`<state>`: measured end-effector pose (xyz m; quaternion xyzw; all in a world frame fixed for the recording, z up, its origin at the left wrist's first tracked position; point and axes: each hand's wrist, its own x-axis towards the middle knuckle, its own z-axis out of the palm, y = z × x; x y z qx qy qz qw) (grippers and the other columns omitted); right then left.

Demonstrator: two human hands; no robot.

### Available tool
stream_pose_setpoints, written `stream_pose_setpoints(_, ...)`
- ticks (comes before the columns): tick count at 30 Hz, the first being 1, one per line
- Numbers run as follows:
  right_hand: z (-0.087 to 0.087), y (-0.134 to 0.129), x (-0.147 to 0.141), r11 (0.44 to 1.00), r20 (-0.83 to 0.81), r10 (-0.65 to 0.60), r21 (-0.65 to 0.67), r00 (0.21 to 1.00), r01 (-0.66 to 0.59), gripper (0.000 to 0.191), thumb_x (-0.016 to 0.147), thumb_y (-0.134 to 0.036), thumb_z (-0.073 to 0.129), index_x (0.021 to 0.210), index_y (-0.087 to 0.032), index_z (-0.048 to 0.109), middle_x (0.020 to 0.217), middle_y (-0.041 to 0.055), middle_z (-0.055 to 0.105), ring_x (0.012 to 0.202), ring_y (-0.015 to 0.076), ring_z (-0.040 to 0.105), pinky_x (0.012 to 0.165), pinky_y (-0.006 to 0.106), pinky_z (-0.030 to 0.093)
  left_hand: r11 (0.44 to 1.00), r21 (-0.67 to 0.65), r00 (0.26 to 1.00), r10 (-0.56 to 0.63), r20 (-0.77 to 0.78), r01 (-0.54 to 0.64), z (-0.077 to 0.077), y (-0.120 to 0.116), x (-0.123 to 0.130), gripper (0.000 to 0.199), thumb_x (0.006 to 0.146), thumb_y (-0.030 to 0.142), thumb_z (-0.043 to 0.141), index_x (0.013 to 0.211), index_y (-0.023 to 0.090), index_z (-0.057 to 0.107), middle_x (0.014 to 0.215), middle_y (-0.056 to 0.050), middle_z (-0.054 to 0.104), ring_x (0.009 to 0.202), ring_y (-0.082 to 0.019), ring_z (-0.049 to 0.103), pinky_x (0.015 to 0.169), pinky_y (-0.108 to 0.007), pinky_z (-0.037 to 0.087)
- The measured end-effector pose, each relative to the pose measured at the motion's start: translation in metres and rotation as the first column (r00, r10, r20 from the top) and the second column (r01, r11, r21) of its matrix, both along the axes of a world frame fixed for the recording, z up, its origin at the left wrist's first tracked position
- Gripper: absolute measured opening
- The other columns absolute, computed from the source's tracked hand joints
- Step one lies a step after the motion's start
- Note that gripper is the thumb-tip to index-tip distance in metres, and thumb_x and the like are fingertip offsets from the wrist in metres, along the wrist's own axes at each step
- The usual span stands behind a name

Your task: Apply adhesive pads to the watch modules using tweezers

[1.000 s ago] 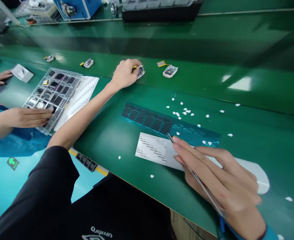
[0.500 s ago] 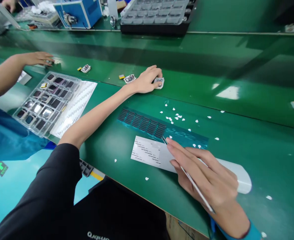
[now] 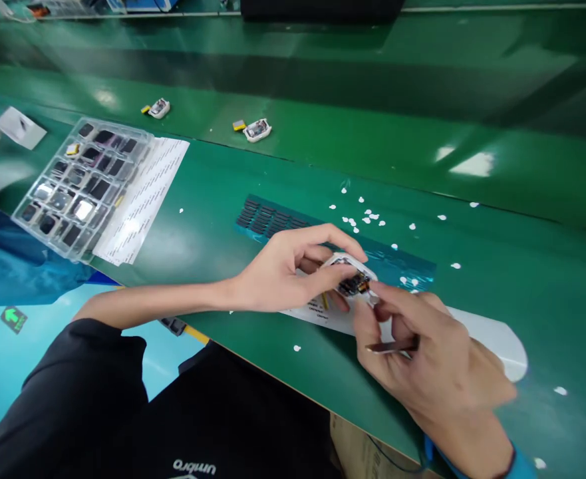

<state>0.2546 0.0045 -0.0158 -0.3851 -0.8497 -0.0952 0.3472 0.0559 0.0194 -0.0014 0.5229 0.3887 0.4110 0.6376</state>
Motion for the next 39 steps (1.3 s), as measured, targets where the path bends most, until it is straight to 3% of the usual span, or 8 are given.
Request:
stream_pose_setpoints(5,0.001,-0.001,-0.001,0.996,-0.011,-0.078,-0.052,0.997,0.078,0.033,0.092,-0.016,0.076,0.123,-0.02,0.064,0.078,-0.0023,0.078,0.054,0.0098,0.068,0.039,0.029,0.033,0.998,-0.035,0.997,0.062,0.05,-0.061,-0.002,-0.007,0.003,0.011,0.096,0.022,0.067,0.102,0.02,0.057,0.088,-0.003,0.077,0.075,-0.014,0.079,0.066,-0.022,0.064)
stream_pose_setpoints(10,0.005,-0.001,0.004,0.998,0.026,0.004,-0.064,1.0,-0.002,0.059,0.089,-0.011,0.079,0.143,-0.022,0.058,0.087,-0.0022,0.081,0.058,0.0106,0.071,0.046,0.025,0.045,0.993,0.032,0.993,0.118,-0.002,-0.118,0.0,-0.012,0.005,0.008,0.097,0.02,0.063,0.099,0.021,0.055,0.086,-0.002,0.076,0.075,-0.013,0.078,0.067,-0.021,0.065)
stream_pose_setpoints(13,0.007,0.0,0.002,1.0,0.057,0.013,-0.025,0.998,-0.011,0.058,0.087,-0.01,0.081,0.14,-0.019,0.06,0.087,-0.0016,0.082,0.059,0.0106,0.072,0.052,0.024,0.049,0.983,0.117,0.987,0.151,-0.06,-0.144,-0.002,-0.015,0.006,0.006,0.097,0.02,0.061,0.098,0.021,0.056,0.081,0.001,0.073,0.072,-0.011,0.076,0.063,-0.018,0.061)
stream_pose_setpoints(19,0.002,-0.002,-0.002,0.995,0.019,0.022,-0.097,1.0,-0.02,0.061,0.092,-0.011,0.076,0.147,-0.022,0.055,0.088,-0.0027,0.082,0.061,0.0105,0.073,0.05,0.023,0.049,0.95,0.285,0.929,0.216,-0.301,-0.128,-0.003,-0.019,0.004,0.006,0.093,0.02,0.06,0.099,0.023,0.059,0.072,0.005,0.067,0.051,-0.008,0.062,0.048,-0.018,0.05)
stream_pose_setpoints(23,0.002,0.001,0.001,0.991,0.045,0.071,-0.119,0.996,-0.065,0.054,0.093,-0.01,0.075,0.143,-0.019,0.057,0.093,-0.0014,0.083,0.066,0.0103,0.075,0.053,0.021,0.051,0.938,0.321,0.921,0.234,-0.312,-0.129,-0.003,-0.019,0.004,0.008,0.093,0.018,0.059,0.099,0.023,0.061,0.073,0.004,0.068,0.052,-0.007,0.063,0.047,-0.017,0.05)
stream_pose_setpoints(29,0.006,-0.001,0.008,0.985,0.119,0.148,-0.102,0.982,-0.136,0.079,0.091,-0.003,0.073,0.161,-0.019,0.042,0.105,0.0021,0.083,0.079,0.0156,0.079,0.074,0.022,0.061,0.935,0.313,0.915,0.267,-0.302,-0.17,-0.005,-0.02,0.004,0.011,0.096,0.023,0.059,0.101,0.021,0.069,0.084,0.0,0.077,0.058,-0.008,0.067,0.051,-0.018,0.056)
stream_pose_setpoints(34,0.005,-0.001,0.011,0.98,0.151,0.169,-0.135,0.974,-0.149,0.057,0.094,-0.004,0.069,0.148,-0.018,0.056,0.102,0.0015,0.083,0.078,0.0142,0.078,0.077,0.021,0.06,0.912,0.375,0.894,0.299,-0.335,-0.164,-0.006,-0.02,0.003,0.016,0.095,0.02,0.06,0.103,0.019,0.074,0.087,-0.001,0.079,0.056,-0.008,0.064,0.052,-0.018,0.055)
stream_pose_setpoints(39,0.006,0.003,0.011,0.982,0.059,0.103,-0.165,0.993,-0.092,0.042,0.094,-0.007,0.072,0.131,-0.025,0.064,0.092,-0.0049,0.083,0.069,0.0099,0.076,0.058,0.019,0.053,0.924,0.345,0.896,0.285,-0.34,-0.163,-0.007,-0.016,-0.001,0.011,0.094,0.024,0.065,0.101,0.019,0.073,0.082,-0.001,0.076,0.058,-0.009,0.064,0.054,-0.019,0.055)
